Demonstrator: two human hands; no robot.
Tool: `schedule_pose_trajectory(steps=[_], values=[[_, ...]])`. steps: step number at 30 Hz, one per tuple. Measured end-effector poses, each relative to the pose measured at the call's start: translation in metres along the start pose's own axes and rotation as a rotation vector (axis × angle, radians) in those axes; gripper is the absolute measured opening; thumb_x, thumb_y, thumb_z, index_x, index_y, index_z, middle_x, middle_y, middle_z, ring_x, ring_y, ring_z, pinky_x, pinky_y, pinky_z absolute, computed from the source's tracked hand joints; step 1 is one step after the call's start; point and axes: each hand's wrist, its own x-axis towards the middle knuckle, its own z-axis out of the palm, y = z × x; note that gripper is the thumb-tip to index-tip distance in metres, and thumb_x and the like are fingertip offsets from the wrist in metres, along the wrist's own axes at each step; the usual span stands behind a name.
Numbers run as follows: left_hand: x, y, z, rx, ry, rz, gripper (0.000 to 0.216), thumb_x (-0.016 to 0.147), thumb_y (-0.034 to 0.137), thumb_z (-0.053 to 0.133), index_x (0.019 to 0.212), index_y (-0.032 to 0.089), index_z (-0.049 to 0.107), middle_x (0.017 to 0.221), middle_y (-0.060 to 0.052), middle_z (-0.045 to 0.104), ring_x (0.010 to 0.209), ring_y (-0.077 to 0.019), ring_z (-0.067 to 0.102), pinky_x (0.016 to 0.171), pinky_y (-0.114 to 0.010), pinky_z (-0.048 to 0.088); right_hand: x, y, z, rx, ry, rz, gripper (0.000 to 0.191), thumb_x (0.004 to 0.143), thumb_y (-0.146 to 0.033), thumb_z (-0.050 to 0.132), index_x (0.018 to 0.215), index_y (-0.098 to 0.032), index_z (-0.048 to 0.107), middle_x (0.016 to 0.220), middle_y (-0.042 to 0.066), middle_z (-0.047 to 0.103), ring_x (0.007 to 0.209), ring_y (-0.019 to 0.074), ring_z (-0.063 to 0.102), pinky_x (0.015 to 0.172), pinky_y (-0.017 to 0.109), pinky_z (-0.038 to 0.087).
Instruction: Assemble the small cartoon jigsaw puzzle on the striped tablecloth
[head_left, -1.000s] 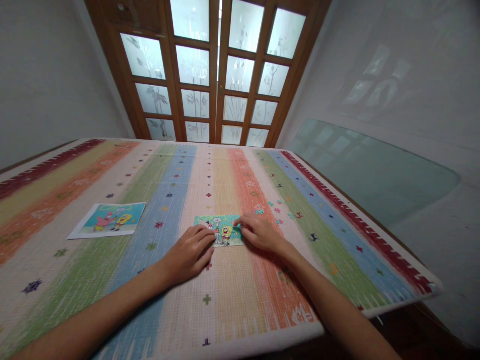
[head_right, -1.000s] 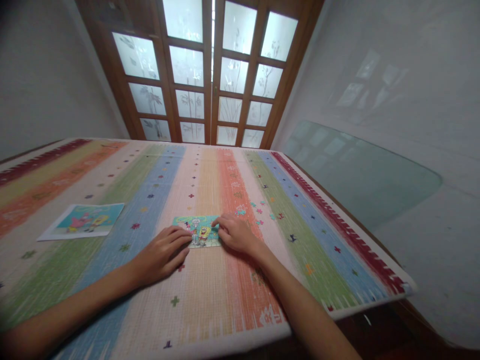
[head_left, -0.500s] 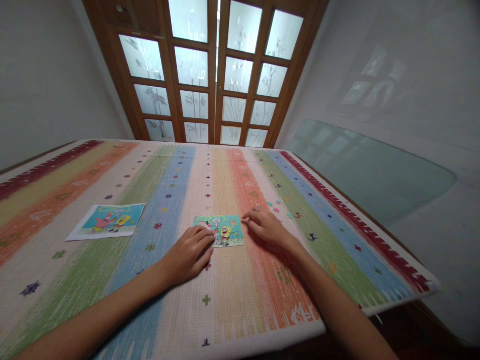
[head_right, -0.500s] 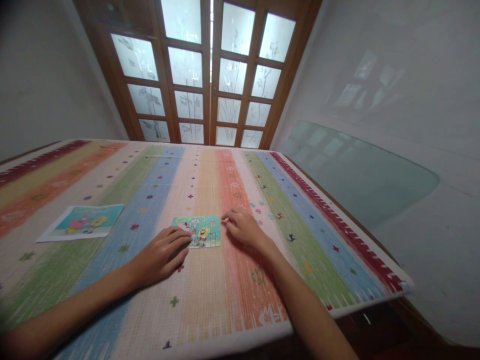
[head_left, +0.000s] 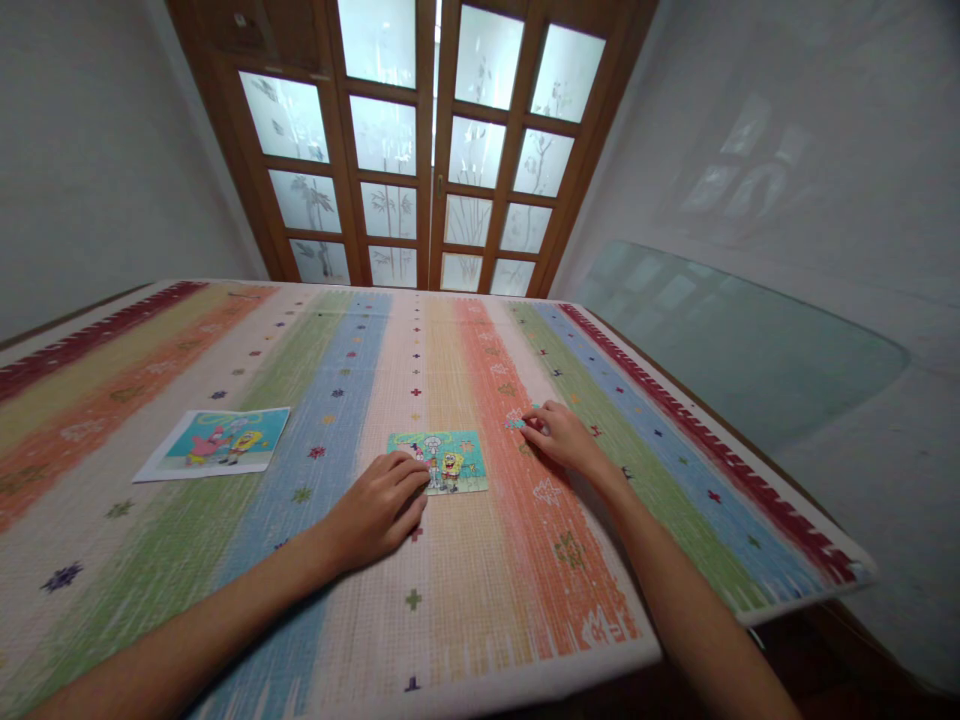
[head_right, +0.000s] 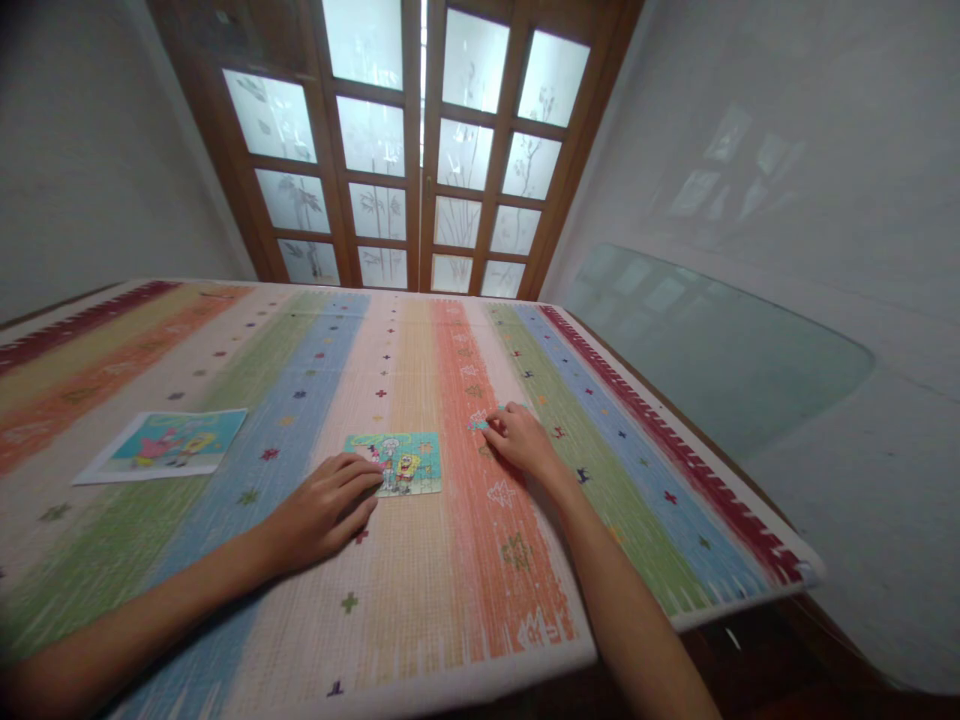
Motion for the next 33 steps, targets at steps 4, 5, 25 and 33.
schedule_pose_trajectory(steps=[4,5,25,33], values=[[0.0,0.0,0.0,0.002,-0.006,-0.004,0.023,0.099,0.019,0.05,0.116,0.018,0.066,0.11,-0.01,0.071,0.107,-0.0268,0.06,0.096,-0.047,0.051,0.003,-0.001,0.003,0.033,0.022,-0.024,0.007,0.087,-0.023,0.064,0.083,-0.02,0.069,0.083,0.006,0.064,0.077,0.0201,0.059,0.072,0.031,0.042],[0.0,0.0,0.0,0.003,-0.007,-0.004,0.023,0.099,0.019,0.05,0.116,0.018,0.065,0.11,-0.01,0.071,0.107,-0.0268,0.06,0.096,-0.047,0.051,0.004,-0.001,0.002,0.051,0.025,-0.021,0.007,0.086,-0.023,0.065,0.08,-0.02,0.068,0.083,0.006,0.065,0.077,0.0201,0.059,0.072,0.031,0.042],[0.001,0.0,0.001,0.018,-0.018,0.002,0.022,0.1,0.018,0.049,0.115,0.016,0.064,0.111,-0.011,0.07,0.108,-0.0273,0.059,0.097,-0.047,0.051,-0.001,-0.075,0.019,0.589,-0.153,-0.051,0.008,0.085,-0.021,0.068,0.09,-0.016,0.071,0.074,0.001,0.068,0.065,0.014,0.058,0.063,0.026,0.043],[0.0,0.001,0.0,0.005,-0.022,-0.013,0.023,0.099,0.019,0.049,0.116,0.017,0.065,0.111,-0.01,0.07,0.108,-0.0271,0.059,0.097,-0.047,0.051,-0.001,-0.075,0.022,0.407,-0.026,-0.129,0.011,0.089,-0.02,0.066,0.09,-0.016,0.077,0.078,0.003,0.066,0.071,0.0162,0.058,0.071,0.029,0.044]])
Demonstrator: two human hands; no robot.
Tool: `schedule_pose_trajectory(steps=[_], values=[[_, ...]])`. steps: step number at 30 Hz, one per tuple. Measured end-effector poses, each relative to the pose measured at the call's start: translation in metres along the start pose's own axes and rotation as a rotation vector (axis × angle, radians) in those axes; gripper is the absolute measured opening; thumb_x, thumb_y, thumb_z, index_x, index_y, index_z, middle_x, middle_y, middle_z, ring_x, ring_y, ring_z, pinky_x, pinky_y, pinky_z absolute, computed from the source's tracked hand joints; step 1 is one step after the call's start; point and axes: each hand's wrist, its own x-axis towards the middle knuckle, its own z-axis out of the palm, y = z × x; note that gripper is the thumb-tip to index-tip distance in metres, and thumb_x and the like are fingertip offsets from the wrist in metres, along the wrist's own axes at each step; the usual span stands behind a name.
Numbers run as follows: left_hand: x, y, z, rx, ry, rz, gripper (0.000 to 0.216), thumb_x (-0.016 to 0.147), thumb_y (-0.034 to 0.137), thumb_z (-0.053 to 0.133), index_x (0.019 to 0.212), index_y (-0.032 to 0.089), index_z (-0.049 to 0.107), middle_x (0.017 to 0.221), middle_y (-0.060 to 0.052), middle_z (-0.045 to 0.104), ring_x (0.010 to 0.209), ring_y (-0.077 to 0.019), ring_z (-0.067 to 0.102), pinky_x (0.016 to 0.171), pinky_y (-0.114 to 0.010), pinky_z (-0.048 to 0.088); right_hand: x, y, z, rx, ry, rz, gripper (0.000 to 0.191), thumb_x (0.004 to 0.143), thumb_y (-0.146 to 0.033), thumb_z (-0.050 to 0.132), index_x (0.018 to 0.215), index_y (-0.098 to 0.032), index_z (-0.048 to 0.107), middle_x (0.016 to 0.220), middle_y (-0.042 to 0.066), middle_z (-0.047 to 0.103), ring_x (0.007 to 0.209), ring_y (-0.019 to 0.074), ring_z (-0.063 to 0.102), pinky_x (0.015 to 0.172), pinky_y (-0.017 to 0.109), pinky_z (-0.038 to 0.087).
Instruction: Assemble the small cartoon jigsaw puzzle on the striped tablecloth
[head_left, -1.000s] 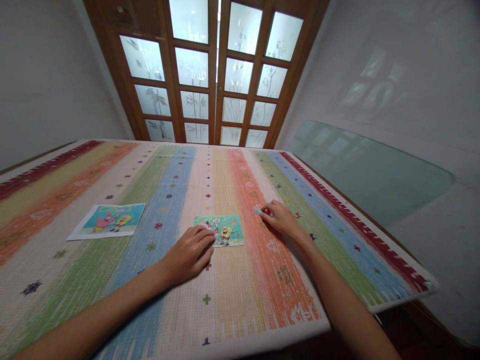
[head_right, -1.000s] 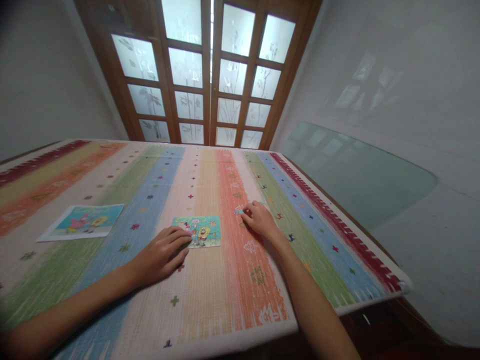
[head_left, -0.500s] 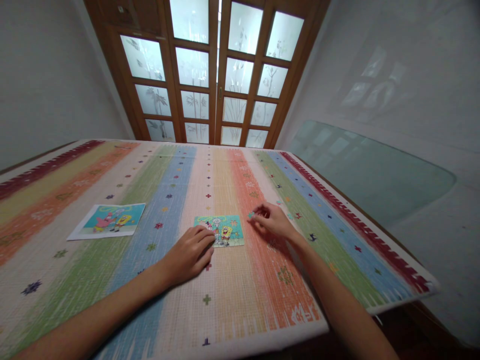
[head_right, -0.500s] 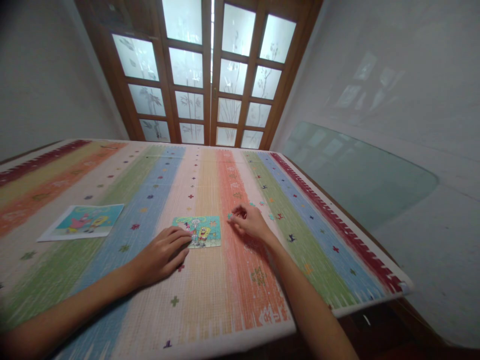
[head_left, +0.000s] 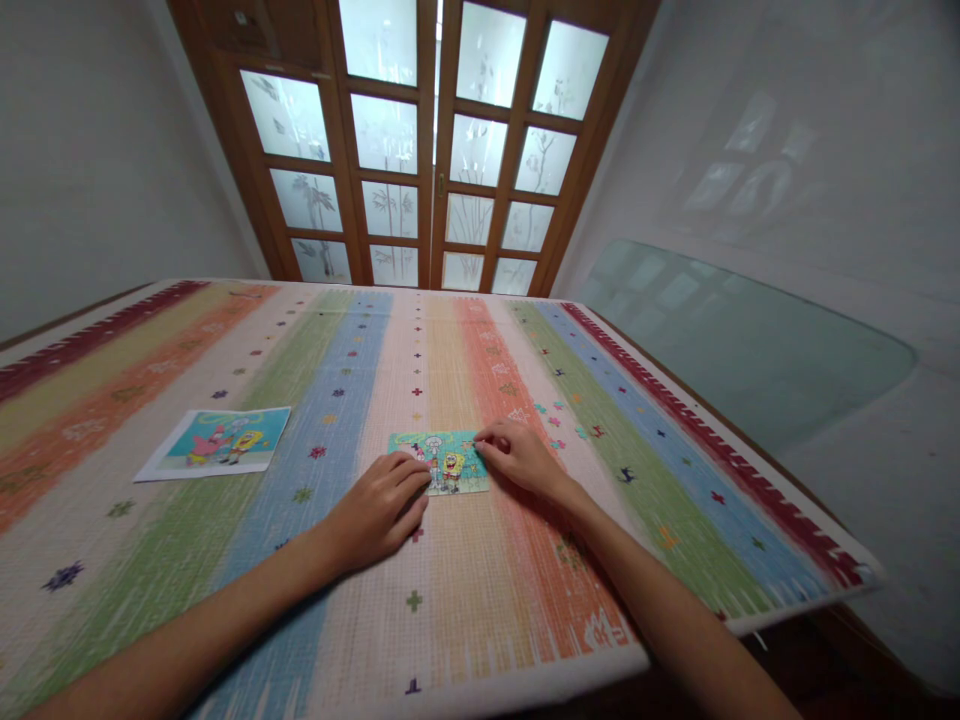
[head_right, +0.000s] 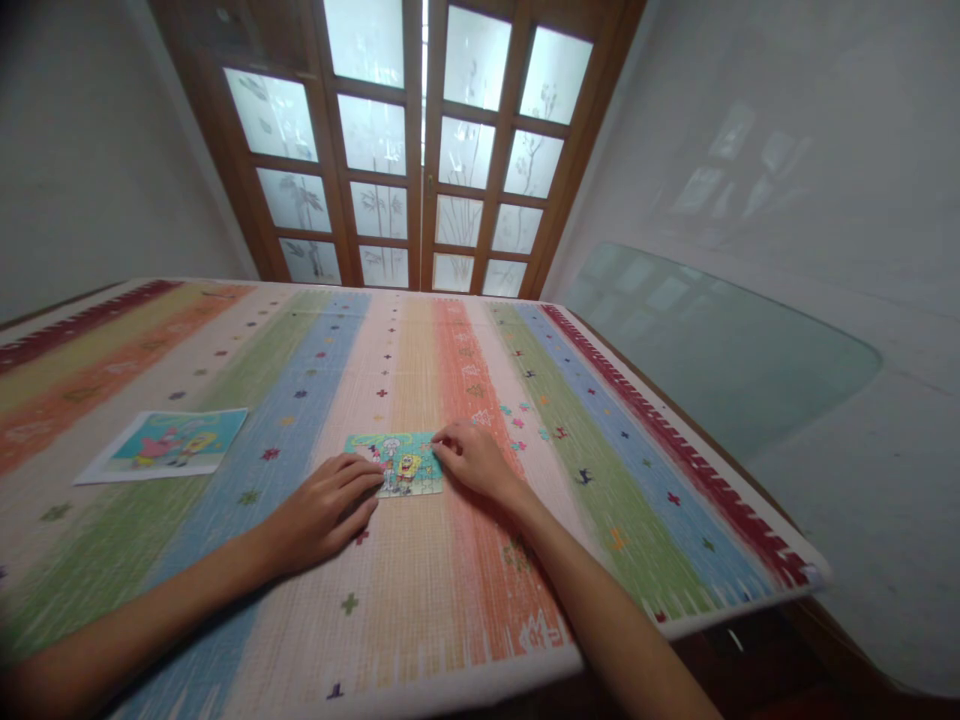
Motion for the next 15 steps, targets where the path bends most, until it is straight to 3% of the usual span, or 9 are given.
schedule_pose_trajectory(steps=[8,15], values=[[0.0003,0.0003,0.0009,0.009,-0.008,0.006,0.022,0.1,0.019,0.048,0.115,0.016,0.064,0.112,-0.011,0.07,0.108,-0.0275,0.059,0.096,-0.048,0.051,-0.0016,0.0017,0.0012,-0.065,-0.065,-0.016,0.012,0.091,-0.022,0.068,0.094,-0.017,0.079,0.08,0.003,0.061,0.072,0.0154,0.056,0.069,0.028,0.042],[0.0004,0.0007,-0.0006,-0.001,0.004,0.005,0.023,0.1,0.019,0.049,0.116,0.017,0.065,0.112,-0.011,0.07,0.109,-0.0275,0.059,0.097,-0.048,0.051,0.0019,-0.0026,0.0033,-0.098,-0.028,0.005,0.009,0.091,-0.021,0.069,0.09,-0.017,0.077,0.08,0.003,0.062,0.072,0.0152,0.055,0.07,0.028,0.041]])
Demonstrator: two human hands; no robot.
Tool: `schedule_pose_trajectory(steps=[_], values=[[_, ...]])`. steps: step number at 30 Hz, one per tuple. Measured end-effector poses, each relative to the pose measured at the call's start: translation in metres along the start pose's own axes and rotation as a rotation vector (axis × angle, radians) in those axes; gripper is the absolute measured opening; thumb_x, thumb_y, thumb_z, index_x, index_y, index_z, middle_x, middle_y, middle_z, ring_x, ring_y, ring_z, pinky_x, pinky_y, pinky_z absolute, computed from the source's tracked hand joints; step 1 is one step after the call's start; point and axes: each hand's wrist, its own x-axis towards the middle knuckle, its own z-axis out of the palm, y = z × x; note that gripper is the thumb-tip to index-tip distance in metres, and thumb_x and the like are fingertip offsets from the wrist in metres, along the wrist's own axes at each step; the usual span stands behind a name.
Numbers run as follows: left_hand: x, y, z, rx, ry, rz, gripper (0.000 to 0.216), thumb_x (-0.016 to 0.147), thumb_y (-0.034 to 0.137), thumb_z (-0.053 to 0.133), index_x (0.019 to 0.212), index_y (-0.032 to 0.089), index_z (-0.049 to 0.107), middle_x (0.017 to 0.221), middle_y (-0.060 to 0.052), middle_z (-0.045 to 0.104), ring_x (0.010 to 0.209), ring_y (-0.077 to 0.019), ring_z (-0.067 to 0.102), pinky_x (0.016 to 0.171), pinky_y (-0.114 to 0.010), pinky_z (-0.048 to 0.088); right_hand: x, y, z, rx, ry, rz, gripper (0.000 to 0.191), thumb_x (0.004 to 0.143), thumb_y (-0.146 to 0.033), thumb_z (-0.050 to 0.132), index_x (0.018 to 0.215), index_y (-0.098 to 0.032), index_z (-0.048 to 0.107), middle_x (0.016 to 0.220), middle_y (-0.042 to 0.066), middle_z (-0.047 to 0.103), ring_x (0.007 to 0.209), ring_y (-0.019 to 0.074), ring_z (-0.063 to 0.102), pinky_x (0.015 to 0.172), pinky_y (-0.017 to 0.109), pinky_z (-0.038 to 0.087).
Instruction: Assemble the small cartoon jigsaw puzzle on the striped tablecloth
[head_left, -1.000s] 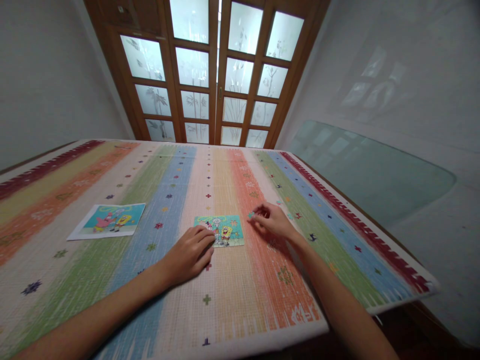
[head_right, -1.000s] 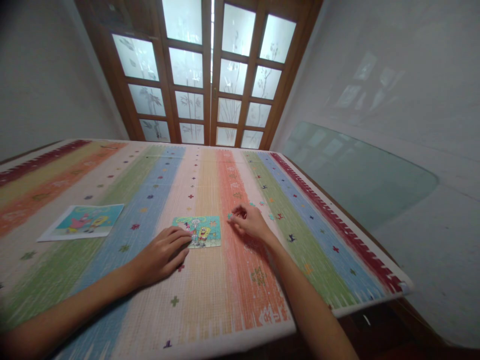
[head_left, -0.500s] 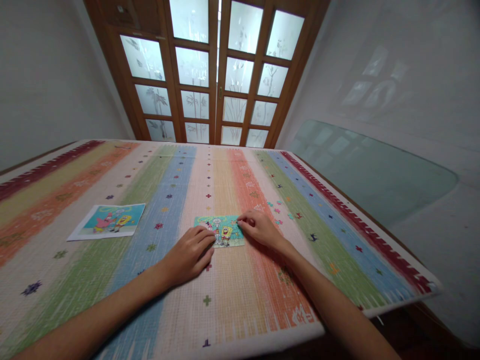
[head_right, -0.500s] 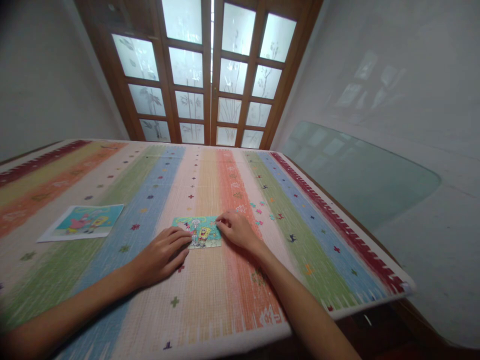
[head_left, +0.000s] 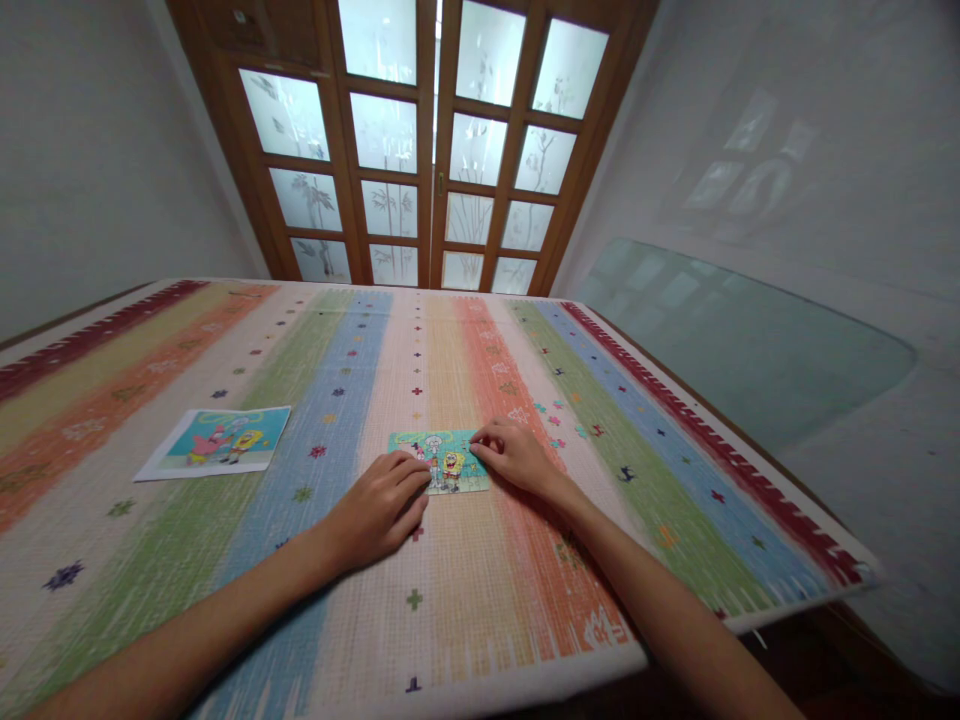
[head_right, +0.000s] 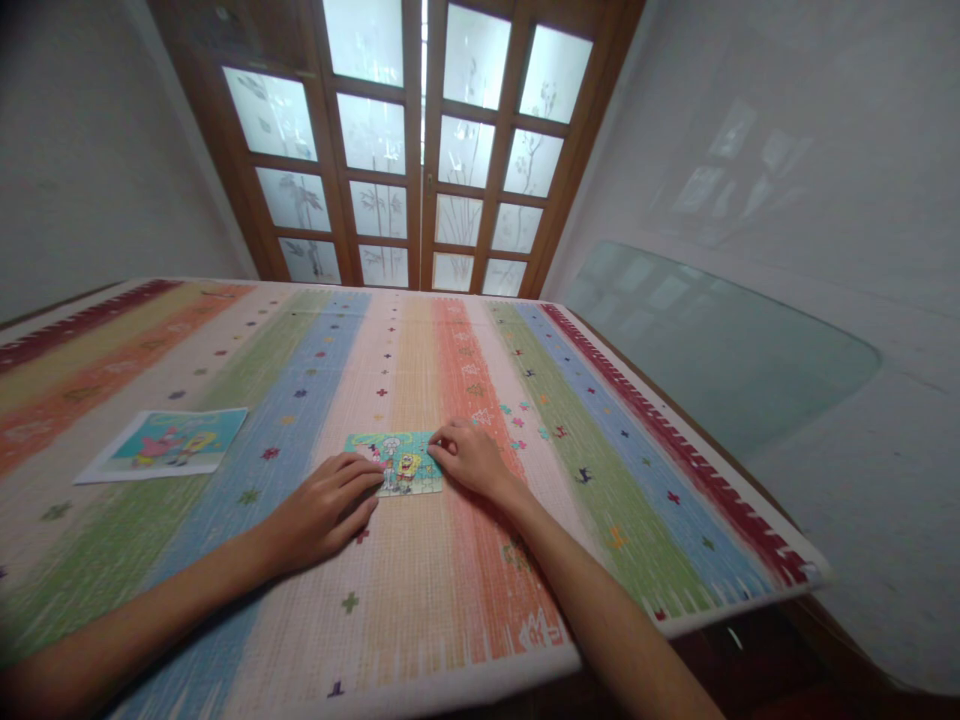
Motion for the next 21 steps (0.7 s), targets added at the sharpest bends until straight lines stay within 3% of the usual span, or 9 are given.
schedule_pose_trajectory(steps=[10,17,21], values=[[0.0006,0.0,0.0004,0.0,-0.005,-0.009,0.023,0.099,0.02,0.049,0.115,0.018,0.066,0.111,-0.011,0.07,0.108,-0.0276,0.059,0.096,-0.048,0.052,0.0035,-0.0052,0.0026,-0.029,-0.006,0.032,0.006,0.088,-0.019,0.07,0.086,-0.017,0.076,0.079,0.002,0.063,0.072,0.0159,0.057,0.069,0.028,0.041],[-0.0008,-0.0012,0.0017,-0.004,0.015,-0.001,0.023,0.099,0.019,0.051,0.116,0.018,0.066,0.111,-0.011,0.07,0.108,-0.027,0.06,0.096,-0.047,0.052,0.001,-0.0057,-0.0005,-0.09,-0.014,-0.012,0.023,0.089,-0.01,0.058,0.1,-0.017,0.077,0.091,0.006,0.065,0.083,0.0177,0.061,0.078,0.029,0.044],[-0.0001,-0.0006,0.0002,0.005,0.015,0.007,0.023,0.099,0.019,0.05,0.116,0.018,0.066,0.111,-0.01,0.071,0.108,-0.0268,0.06,0.096,-0.046,0.052,-0.0002,-0.0061,-0.0012,-0.122,-0.078,-0.05,0.027,0.088,-0.007,0.054,0.097,-0.017,0.078,0.094,0.007,0.065,0.089,0.0198,0.061,0.082,0.031,0.046]])
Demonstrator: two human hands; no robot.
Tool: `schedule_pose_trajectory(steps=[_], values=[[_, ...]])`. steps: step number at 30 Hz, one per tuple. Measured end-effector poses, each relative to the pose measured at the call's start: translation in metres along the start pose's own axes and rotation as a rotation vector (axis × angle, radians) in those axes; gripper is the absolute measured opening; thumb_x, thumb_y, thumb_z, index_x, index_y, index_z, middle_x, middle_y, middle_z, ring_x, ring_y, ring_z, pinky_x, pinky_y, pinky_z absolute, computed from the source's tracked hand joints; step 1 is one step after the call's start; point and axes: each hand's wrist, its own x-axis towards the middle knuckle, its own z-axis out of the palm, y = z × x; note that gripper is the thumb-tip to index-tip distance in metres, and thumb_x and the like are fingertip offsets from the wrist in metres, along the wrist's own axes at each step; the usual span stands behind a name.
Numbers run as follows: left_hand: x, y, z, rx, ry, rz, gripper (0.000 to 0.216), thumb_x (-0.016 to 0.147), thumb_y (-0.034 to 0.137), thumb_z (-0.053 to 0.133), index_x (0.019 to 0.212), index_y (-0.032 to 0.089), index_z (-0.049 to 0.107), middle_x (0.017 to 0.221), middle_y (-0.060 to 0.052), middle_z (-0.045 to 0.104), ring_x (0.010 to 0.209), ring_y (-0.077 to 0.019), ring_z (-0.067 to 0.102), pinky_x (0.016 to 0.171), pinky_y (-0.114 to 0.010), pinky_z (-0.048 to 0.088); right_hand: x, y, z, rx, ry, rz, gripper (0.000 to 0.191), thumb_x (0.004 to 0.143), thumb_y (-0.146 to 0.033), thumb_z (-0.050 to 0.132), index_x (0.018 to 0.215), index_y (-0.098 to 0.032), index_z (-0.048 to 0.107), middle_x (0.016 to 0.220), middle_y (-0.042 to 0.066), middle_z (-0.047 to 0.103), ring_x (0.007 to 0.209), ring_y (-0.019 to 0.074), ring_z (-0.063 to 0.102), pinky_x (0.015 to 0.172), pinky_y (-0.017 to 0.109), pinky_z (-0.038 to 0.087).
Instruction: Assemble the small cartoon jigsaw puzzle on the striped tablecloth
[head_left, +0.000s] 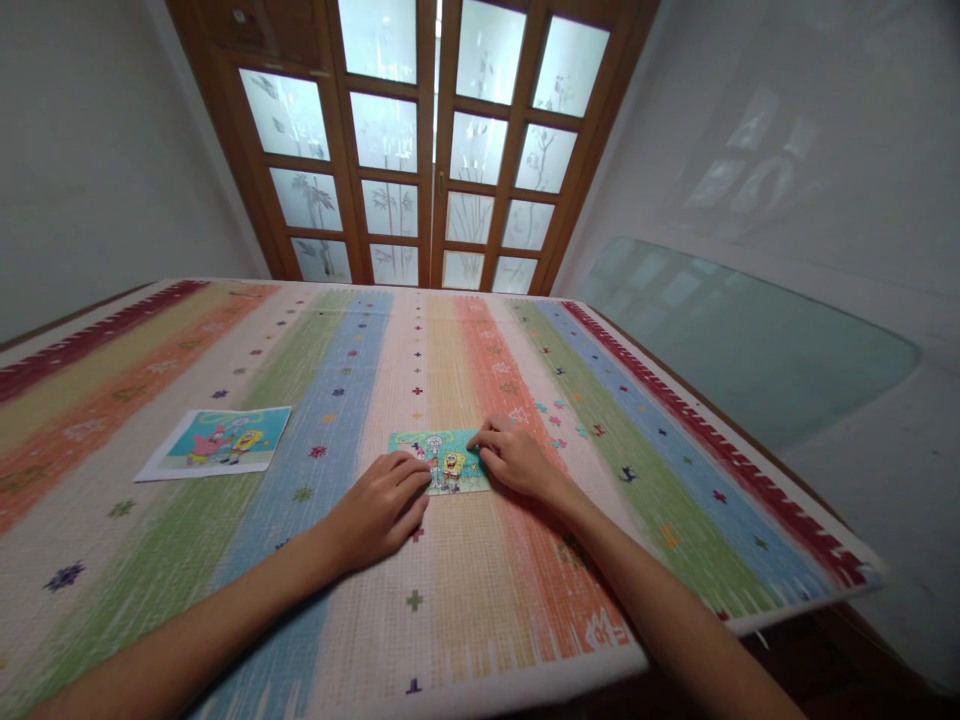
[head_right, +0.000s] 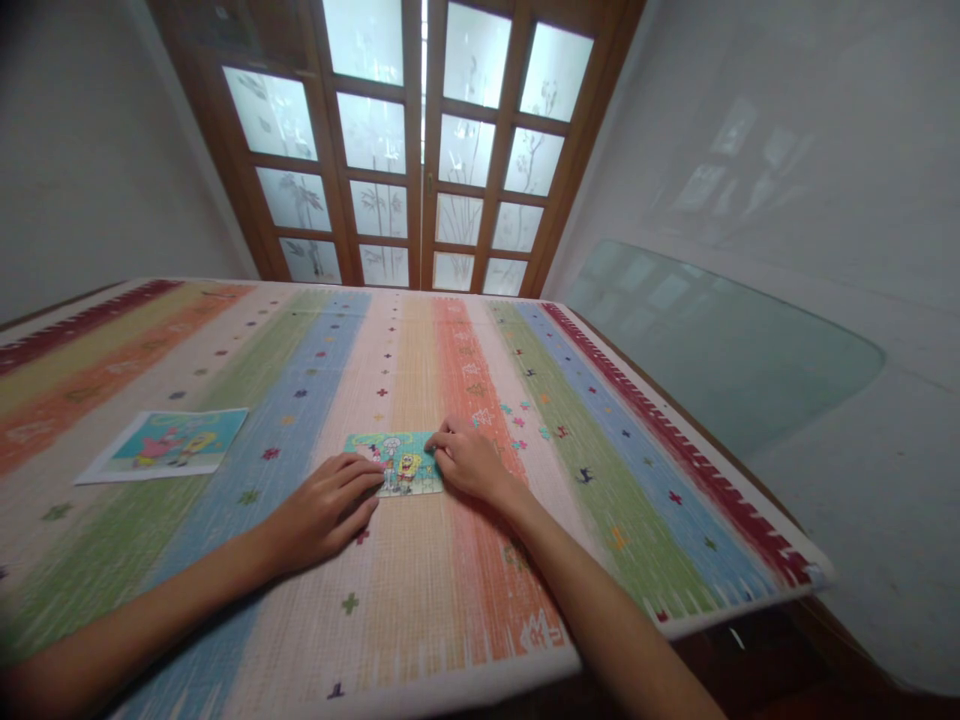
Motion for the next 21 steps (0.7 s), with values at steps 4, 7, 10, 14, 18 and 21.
schedule_pose_trajectory(steps=[4,7,10,14,18,21], values=[[0.0,0.0,0.0,-0.012,-0.022,-0.023,0.023,0.1,0.02,0.049,0.115,0.017,0.066,0.111,-0.011,0.07,0.108,-0.0272,0.059,0.097,-0.048,0.052,-0.001,0.002,-0.003,0.018,-0.012,-0.033,0.029,0.091,-0.007,0.052,0.101,-0.016,0.077,0.096,0.009,0.065,0.092,0.0212,0.062,0.085,0.034,0.048],[0.0,-0.001,0.001,-0.036,-0.021,-0.055,0.023,0.1,0.02,0.048,0.114,0.018,0.066,0.111,-0.01,0.071,0.108,-0.0269,0.059,0.098,-0.048,0.051,-0.002,0.002,-0.006,0.067,-0.002,-0.095,0.028,0.094,-0.018,0.058,0.118,-0.018,0.071,0.107,0.011,0.067,0.102,0.0242,0.062,0.093,0.039,0.049],[0.0,-0.001,0.0,-0.076,-0.015,-0.079,0.022,0.099,0.021,0.049,0.113,0.018,0.066,0.111,-0.01,0.071,0.109,-0.0269,0.059,0.099,-0.049,0.05,-0.005,-0.001,-0.006,0.094,-0.007,-0.166,0.045,0.092,-0.034,0.068,0.135,-0.021,0.062,0.127,0.014,0.066,0.118,0.0282,0.059,0.105,0.048,0.046],[0.002,-0.001,-0.003,-0.154,-0.031,-0.159,0.021,0.1,0.021,0.047,0.113,0.018,0.063,0.109,-0.009,0.069,0.107,-0.0255,0.059,0.096,-0.046,0.052,-0.007,-0.004,-0.002,0.073,-0.067,-0.217,0.057,0.094,-0.044,0.066,0.144,-0.019,0.055,0.147,0.017,0.057,0.137,0.0299,0.051,0.116,0.053,0.038],[0.003,-0.003,-0.004,-0.213,-0.02,-0.237,0.021,0.102,0.024,0.045,0.112,0.018,0.062,0.107,-0.009,0.067,0.105,-0.0239,0.06,0.094,-0.043,0.053,-0.008,-0.006,0.003,0.045,-0.161,-0.263,0.054,0.101,-0.045,0.056,0.149,-0.02,0.051,0.156,0.014,0.049,0.148,0.0279,0.039,0.123,0.055,0.028],[0.002,-0.005,-0.003,-0.212,0.014,-0.25,0.021,0.102,0.025,0.046,0.114,0.018,0.061,0.109,-0.01,0.066,0.107,-0.0242,0.061,0.096,-0.043,0.053,-0.008,-0.01,0.007,0.015,-0.185,-0.284,0.054,0.104,-0.045,0.05,0.153,-0.021,0.046,0.159,0.013,0.043,0.151,0.026,0.034,0.125,0.053,0.026]])
